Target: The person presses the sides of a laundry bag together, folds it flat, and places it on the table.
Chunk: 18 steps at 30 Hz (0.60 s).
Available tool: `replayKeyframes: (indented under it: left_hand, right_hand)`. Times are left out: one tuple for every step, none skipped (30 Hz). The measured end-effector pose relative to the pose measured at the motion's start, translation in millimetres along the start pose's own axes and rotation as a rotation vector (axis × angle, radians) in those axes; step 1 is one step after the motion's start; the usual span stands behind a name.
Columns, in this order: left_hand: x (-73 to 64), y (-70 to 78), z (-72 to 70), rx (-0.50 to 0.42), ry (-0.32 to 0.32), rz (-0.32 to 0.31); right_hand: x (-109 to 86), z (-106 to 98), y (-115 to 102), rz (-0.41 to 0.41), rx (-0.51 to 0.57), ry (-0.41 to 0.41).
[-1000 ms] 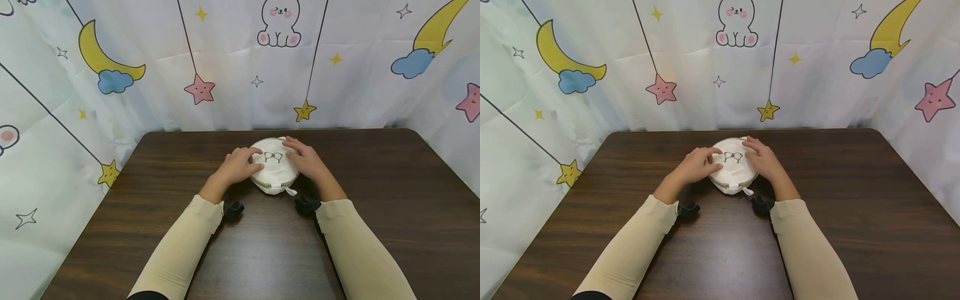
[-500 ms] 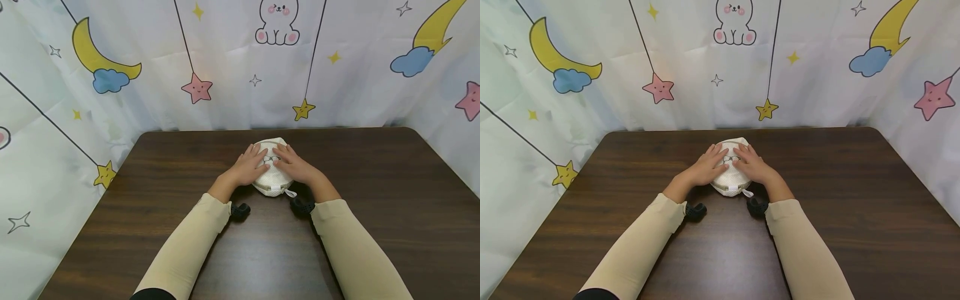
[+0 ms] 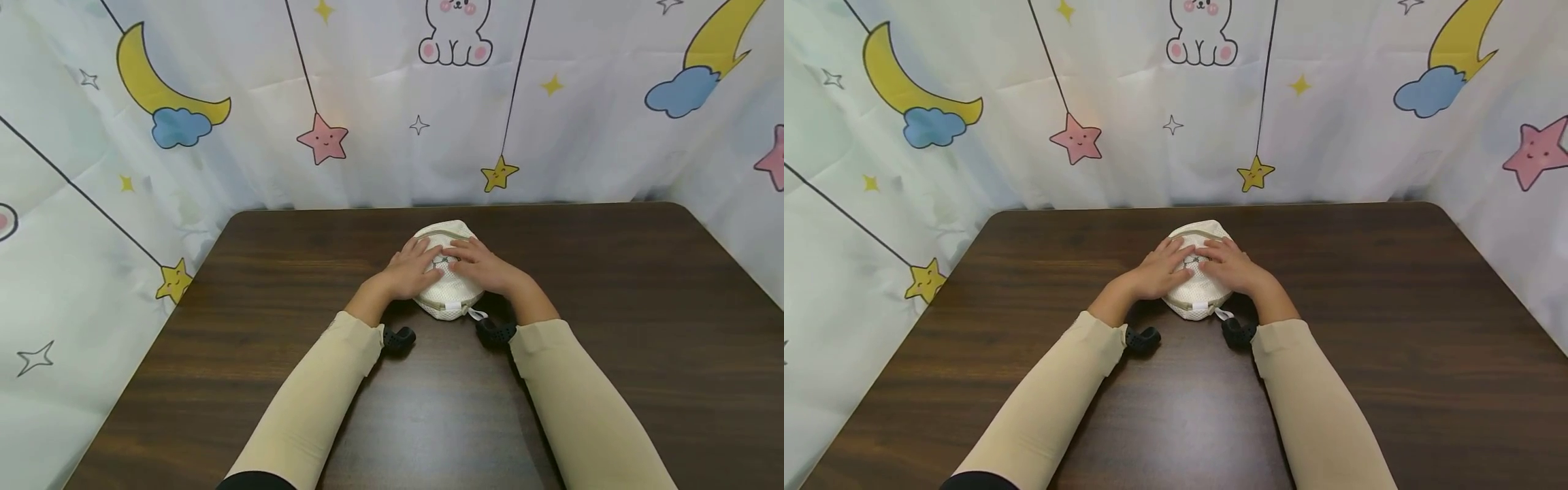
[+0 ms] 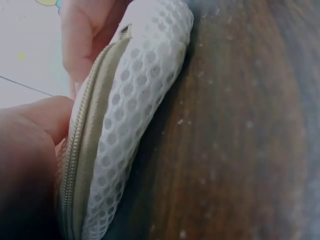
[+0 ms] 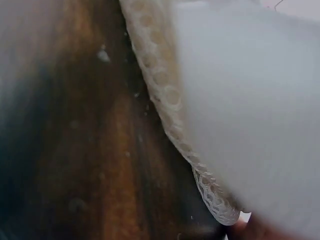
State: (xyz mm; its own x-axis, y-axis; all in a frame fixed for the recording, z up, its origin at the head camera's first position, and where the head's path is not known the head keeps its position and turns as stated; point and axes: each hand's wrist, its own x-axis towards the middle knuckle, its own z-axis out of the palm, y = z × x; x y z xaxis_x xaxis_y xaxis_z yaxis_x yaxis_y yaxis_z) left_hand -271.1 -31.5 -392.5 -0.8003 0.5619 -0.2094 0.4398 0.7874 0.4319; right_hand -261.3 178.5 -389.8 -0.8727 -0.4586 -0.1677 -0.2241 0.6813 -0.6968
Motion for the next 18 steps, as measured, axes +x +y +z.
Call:
replayKeyframes:
  left_hand:
    - [-0.4,0.0,0.8,0.001,0.004,-0.003]
    - [-0.8,-0.2,1.6,0.000,0.009,-0.005]
    - [-1.5,-0.2,2.3,-0.001,0.014,-0.007]
    - [-2.2,-0.1,2.9,-0.003,0.019,-0.009]
    - [-2.7,-0.1,3.4,-0.007,0.027,-0.009]
    - [-3.2,-0.1,3.8,-0.011,0.037,-0.010]
    - [-3.7,0.0,4.1,-0.016,0.050,-0.011]
    - [-4.3,0.1,4.0,-0.020,0.063,-0.011]
    - [-5.1,0.4,3.6,-0.028,0.074,-0.010]
    - [-5.6,0.2,3.0,-0.032,0.085,-0.008]
    - [-6.1,0.0,2.2,-0.038,0.098,-0.005]
    - [-6.6,-0.2,1.1,-0.041,0.111,-0.001]
    - [-7.1,-0.5,-0.2,-0.045,0.124,0.004]
    - [-7.8,-0.7,-2.1,-0.048,0.138,0.008]
    - [-8.3,-1.2,-4.1,-0.047,0.156,0.012]
    - [-8.9,-1.7,-6.4,-0.047,0.176,0.012]
    - [-9.7,-2.4,-8.9,-0.046,0.198,0.010]
    - [-10.5,-3.5,-11.5,-0.036,0.222,0.004]
  right_hand:
    - [0.2,0,0,-0.006,0.000,0.001]
    - [0.1,1,1,-0.007,0.007,0.003]
    - [0.1,1,1,-0.009,0.013,0.005]
    - [0.0,2,2,-0.011,0.018,0.007]
    - [-0.3,2,2,-0.014,0.022,0.009]
    - [-0.7,2,2,-0.019,0.028,0.015]
    - [-1.0,3,3,-0.022,0.030,0.021]
    - [-1.3,3,3,-0.021,0.035,0.030]
    - [-1.6,3,3,-0.023,0.034,0.040]
    - [-2.1,3,3,-0.026,0.035,0.054]
    - [-2.3,2,3,-0.027,0.033,0.069]
    - [-2.7,2,2,-0.024,0.030,0.087]
    - [-2.9,1,2,-0.021,0.027,0.106]
    - [-3.2,0,1,-0.018,0.028,0.126]
    - [-3.8,-2,0,-0.019,0.031,0.147]
    - [-4.5,-3,-1,-0.018,0.032,0.170]
    - [-5.0,-5,-2,-0.019,0.032,0.193]
    - [-5.8,-7,-3,-0.023,0.028,0.214]
